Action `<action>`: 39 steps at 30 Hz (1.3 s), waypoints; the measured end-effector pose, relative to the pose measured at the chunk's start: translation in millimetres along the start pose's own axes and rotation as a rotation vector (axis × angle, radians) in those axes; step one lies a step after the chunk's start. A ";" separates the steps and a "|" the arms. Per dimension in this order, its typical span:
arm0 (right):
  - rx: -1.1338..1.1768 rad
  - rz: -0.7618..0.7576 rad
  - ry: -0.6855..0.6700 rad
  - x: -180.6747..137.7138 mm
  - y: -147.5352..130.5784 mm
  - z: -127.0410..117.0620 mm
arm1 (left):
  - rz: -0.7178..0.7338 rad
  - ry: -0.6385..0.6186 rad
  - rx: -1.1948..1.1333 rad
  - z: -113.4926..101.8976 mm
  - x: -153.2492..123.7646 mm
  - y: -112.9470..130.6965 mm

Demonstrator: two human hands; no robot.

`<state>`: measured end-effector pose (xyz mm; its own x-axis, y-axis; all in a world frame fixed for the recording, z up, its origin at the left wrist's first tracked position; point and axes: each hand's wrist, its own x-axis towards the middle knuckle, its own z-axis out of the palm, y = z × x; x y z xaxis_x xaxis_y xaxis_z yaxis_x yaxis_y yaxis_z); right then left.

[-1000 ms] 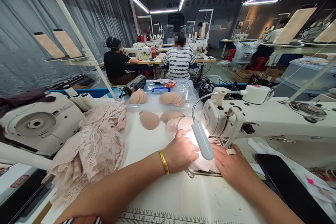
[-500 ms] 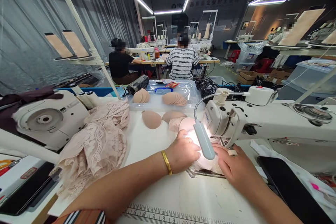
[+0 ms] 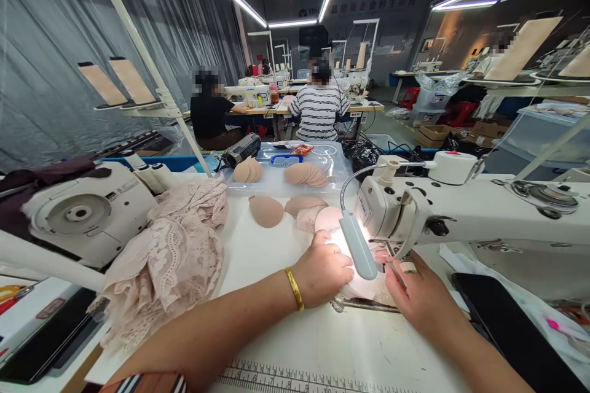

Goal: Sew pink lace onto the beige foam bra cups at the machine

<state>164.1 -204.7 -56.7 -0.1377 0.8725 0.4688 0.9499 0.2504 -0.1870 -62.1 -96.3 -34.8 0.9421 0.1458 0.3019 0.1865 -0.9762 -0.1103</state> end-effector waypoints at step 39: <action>0.105 0.016 -0.283 1.0 -16.0 6.2 | 0.005 -0.111 -0.149 -5.6 11.3 -28.4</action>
<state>147.0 -205.2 -58.5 -0.2098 0.9552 0.2089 0.9203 0.2650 -0.2877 -58.4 -67.8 -23.0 0.9694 0.1495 0.1949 0.1459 -0.9888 0.0325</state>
